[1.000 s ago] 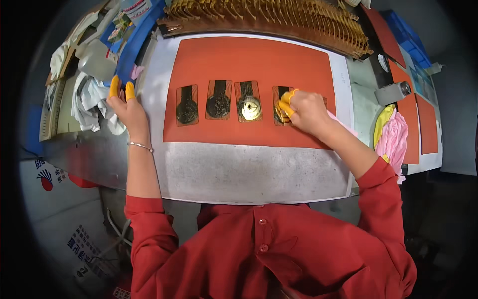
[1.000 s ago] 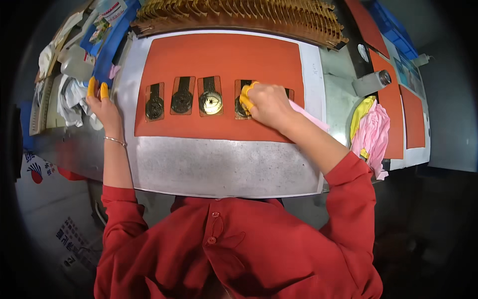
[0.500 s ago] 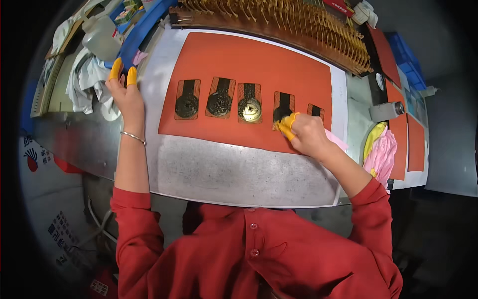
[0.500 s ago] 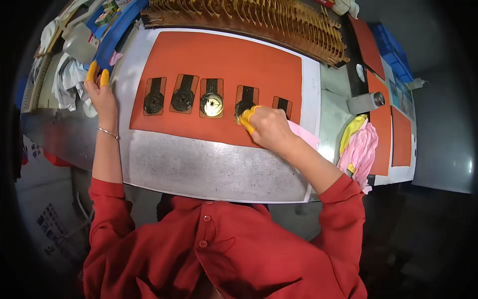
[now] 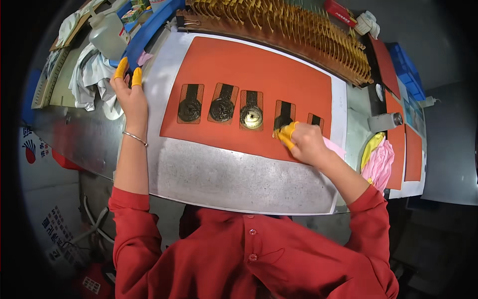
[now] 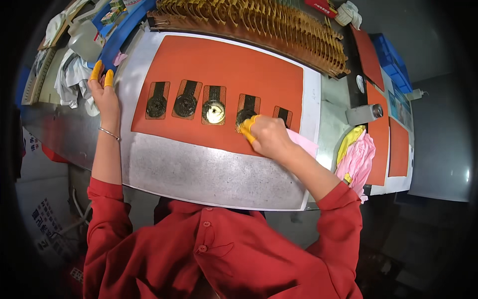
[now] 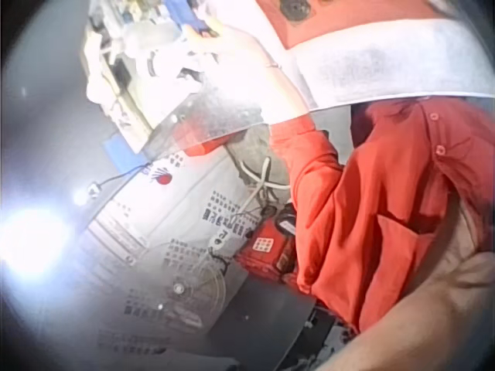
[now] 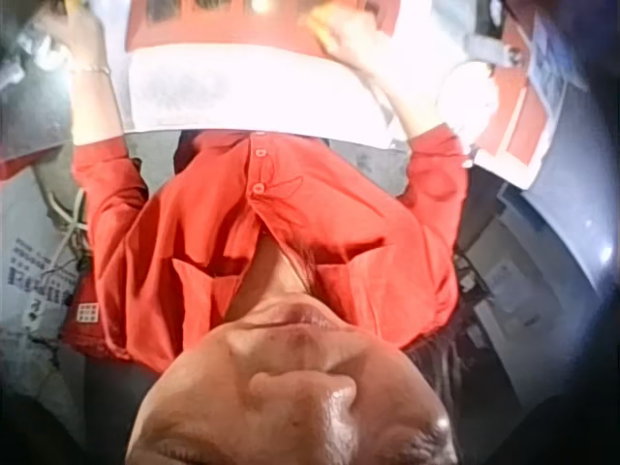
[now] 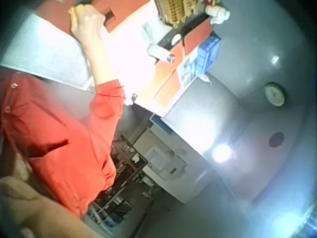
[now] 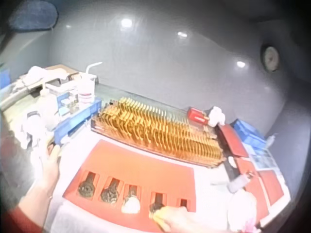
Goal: The person uses a yellow cloth to wipe and polish several dark, circular medals arranged on a red rectangular mat. They repeatedly apply liquid from a squeeze bottle onto the cloth and continue rubbing the medals to remove residue and restore their shine.
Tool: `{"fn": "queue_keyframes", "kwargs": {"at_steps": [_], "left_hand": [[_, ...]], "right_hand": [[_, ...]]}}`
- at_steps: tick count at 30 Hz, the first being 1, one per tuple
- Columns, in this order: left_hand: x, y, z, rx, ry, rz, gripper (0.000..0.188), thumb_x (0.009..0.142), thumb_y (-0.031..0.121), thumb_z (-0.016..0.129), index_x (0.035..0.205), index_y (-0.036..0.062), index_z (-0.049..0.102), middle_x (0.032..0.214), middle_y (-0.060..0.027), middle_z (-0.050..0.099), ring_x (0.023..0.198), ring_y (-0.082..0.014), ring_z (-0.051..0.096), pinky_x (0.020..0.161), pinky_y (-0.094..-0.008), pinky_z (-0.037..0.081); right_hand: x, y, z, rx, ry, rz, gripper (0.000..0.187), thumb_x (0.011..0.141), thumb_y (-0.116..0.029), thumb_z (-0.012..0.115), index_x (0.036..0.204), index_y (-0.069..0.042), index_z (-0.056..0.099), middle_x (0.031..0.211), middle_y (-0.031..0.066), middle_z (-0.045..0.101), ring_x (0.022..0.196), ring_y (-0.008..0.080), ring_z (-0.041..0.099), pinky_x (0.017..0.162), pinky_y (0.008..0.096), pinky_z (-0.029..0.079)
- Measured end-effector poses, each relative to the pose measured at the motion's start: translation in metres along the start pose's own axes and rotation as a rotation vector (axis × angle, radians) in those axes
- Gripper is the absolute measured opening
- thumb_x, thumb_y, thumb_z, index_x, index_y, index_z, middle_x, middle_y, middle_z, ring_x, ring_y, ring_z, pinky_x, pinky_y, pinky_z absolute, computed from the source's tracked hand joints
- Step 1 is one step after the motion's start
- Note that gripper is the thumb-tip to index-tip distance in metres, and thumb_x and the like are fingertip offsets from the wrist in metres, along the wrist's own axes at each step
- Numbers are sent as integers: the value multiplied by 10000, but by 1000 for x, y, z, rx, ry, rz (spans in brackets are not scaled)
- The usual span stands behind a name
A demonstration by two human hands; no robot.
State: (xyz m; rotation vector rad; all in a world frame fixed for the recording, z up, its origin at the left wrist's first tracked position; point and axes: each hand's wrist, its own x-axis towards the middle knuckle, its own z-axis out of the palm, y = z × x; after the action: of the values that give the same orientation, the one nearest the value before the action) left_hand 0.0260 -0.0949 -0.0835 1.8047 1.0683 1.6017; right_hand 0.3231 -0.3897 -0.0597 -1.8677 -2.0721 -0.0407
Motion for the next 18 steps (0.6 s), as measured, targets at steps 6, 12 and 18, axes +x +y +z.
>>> {"fn": "queue_keyframes", "kwargs": {"at_steps": [6,12,18], "left_hand": [[-1,3,4,-54,-13,-18,369,896,81,562,1252,24,484,1215,-106,387,1150,-199,445,999,-333,335],[-5,11,4,-104,-13,-66,362,916,52,529,1265,-5,455,1204,-93,379,1141,-181,458,998,-312,346],[0,-1,4,-168,2,-82,367,901,-10,500,1264,-30,445,1205,-95,367,1154,-191,454,1018,-313,351]], "right_hand": [[28,23,-8,4,-6,142,56,783,-95,622,805,-45,635,734,134,602,645,322,590,554,404,475],[23,28,-8,-7,6,100,64,758,-104,642,799,-55,650,701,107,602,626,292,586,536,394,471],[3,16,-2,0,-76,80,90,774,-135,633,782,-45,641,700,111,605,616,302,582,549,400,472]]}}
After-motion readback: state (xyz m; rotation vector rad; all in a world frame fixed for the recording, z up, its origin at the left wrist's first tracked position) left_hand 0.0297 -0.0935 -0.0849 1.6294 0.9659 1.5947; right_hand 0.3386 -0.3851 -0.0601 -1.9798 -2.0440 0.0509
